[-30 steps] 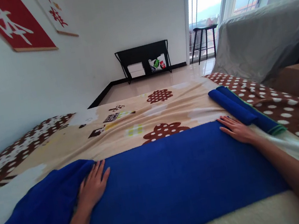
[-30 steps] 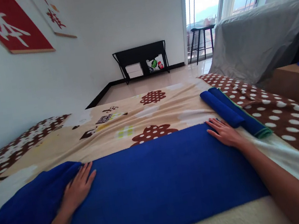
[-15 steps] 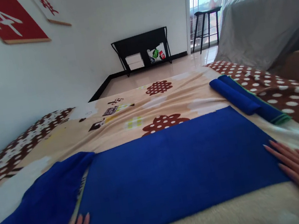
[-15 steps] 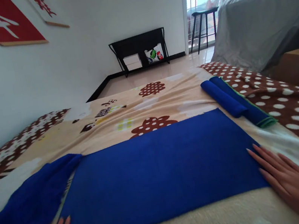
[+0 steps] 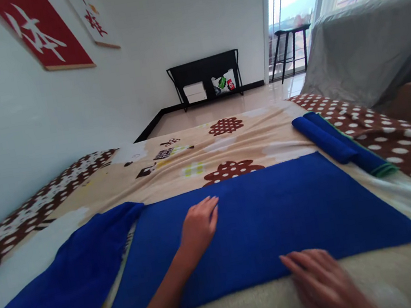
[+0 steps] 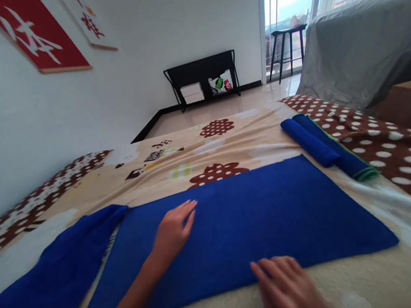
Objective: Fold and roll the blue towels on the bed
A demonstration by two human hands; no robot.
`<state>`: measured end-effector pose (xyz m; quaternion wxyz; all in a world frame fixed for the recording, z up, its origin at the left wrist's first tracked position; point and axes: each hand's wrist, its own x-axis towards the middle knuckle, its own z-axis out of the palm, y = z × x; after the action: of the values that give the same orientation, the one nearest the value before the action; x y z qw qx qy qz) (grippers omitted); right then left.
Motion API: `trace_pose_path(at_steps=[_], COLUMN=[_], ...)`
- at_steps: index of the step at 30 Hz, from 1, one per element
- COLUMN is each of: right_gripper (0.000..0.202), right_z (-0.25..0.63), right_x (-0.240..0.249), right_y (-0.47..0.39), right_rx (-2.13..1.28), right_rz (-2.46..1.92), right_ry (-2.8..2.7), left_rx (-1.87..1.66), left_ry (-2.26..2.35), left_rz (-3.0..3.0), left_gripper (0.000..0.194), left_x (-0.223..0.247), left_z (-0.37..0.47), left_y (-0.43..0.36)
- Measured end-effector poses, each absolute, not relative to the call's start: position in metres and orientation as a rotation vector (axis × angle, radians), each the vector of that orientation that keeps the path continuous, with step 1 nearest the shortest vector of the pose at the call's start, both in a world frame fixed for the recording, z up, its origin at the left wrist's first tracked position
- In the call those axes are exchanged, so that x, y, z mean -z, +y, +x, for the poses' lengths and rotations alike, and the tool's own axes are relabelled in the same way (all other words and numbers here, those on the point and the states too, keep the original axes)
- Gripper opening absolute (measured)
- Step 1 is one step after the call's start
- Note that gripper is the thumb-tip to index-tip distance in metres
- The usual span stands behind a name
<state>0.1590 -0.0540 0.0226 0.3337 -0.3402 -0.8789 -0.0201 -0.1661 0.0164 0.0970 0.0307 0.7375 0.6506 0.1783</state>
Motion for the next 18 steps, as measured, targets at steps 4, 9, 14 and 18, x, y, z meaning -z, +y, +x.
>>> trace_pose_path(at_steps=[4,9,14,18], right_gripper=[0.057,0.042,0.038,0.032], right_z=[0.082,0.068,0.072,0.098], right_x=[-0.015,0.000,-0.022,-0.081], right_y=[-0.059,-0.057,-0.060,-0.056], right_rx=[0.185,0.269,0.385,0.252], right_rz=[-0.891,-0.884,-0.775,-0.707], right_ry=[-2.123,-2.002,-1.983,-1.933], left_rx=[-0.549,-0.506,-0.619,-0.909], left_ry=[1.935,1.888,1.776,1.660], left_rz=[2.272,2.160,1.994,1.802], left_gripper=[0.027,0.032,0.032,0.029], left_x=[-0.086,-0.063,-0.069,-0.115], left_z=[-0.133,-0.142,-0.145,-0.148], left_y=[0.129,0.171,0.177,0.174])
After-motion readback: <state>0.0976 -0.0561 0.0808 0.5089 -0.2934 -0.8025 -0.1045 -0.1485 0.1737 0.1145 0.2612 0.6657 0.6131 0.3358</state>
